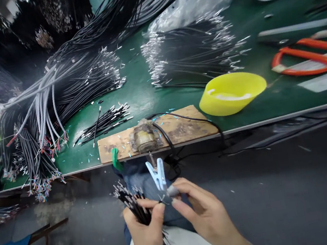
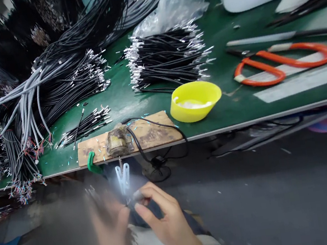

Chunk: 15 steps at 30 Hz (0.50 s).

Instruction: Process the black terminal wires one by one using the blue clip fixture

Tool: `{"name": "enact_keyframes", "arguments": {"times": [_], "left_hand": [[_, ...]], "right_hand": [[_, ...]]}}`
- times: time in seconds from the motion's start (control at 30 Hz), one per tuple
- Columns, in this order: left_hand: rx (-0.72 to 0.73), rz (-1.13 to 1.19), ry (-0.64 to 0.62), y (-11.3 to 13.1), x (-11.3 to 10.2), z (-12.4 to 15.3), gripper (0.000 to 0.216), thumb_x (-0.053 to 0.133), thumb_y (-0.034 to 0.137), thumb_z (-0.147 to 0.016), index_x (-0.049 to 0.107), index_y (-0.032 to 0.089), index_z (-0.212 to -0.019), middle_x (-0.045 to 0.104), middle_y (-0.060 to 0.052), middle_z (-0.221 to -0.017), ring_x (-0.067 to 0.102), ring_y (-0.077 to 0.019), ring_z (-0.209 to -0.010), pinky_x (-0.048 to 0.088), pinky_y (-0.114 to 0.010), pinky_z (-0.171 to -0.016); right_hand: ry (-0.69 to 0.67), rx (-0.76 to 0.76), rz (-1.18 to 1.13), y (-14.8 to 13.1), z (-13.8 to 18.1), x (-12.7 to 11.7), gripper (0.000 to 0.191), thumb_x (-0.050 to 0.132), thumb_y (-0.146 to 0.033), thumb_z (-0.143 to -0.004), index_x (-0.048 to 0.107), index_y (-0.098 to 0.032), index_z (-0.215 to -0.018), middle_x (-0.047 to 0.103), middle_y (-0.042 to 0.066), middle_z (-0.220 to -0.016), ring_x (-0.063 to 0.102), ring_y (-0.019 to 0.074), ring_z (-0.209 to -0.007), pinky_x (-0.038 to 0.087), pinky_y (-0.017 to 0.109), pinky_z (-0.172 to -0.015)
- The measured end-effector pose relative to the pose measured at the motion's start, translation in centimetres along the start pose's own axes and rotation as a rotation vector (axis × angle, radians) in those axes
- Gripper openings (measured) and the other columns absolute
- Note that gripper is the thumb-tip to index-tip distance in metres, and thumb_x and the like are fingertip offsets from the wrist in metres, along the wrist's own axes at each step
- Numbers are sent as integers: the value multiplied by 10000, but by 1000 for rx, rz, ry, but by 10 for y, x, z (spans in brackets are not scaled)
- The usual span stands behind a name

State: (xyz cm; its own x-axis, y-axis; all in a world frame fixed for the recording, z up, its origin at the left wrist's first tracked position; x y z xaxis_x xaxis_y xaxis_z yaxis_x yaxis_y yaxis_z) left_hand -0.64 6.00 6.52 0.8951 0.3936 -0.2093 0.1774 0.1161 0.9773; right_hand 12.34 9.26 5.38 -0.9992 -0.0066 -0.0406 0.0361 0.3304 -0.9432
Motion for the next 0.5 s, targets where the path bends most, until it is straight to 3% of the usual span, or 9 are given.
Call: {"name": "enact_keyframes", "arguments": {"times": [0.2, 0.33, 0.5], "left_hand": [[-184, 132, -51, -7, 1, 1, 219, 722, 350, -633, 639, 160, -562, 613, -14, -556, 552, -151, -556, 455, -268, -585], [-308, 201, -125, -18, 3, 3, 369, 704, 501, -617, 583, 154, -580, 419, 55, -388, 358, -74, -343, 304, -224, -368], [-412, 279, -206, -29, 7, 2, 449, 688, 584, -602, 496, 178, -606, 318, 94, -353, 256, -36, -299, 233, -203, -335]], "right_hand": [[20, 74, -17, 1, -1, 7, 178, 558, -205, -793, 539, -202, -616, 502, -8, -548, 482, 138, -498, 413, 236, -466], [15, 101, -12, 8, 1, 10, 181, 567, -227, -786, 551, -200, -608, 512, -10, -538, 483, 137, -490, 413, 234, -469], [4, 105, -68, 12, 2, 9, 138, 538, -247, -816, 600, -193, -705, 544, 10, -609, 517, 149, -542, 433, 239, -493]]}}
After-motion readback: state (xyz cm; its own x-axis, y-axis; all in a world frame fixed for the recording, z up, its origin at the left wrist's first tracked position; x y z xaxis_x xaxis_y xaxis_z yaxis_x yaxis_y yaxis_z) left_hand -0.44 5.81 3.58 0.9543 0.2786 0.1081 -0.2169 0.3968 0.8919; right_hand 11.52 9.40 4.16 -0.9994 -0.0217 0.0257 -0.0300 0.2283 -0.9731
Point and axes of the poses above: each hand's wrist, its own z-axis away from the middle knuckle, its own x-axis out of the palm, y = z × x, the point moved 3 cm from there along -z, towards the middle knuckle
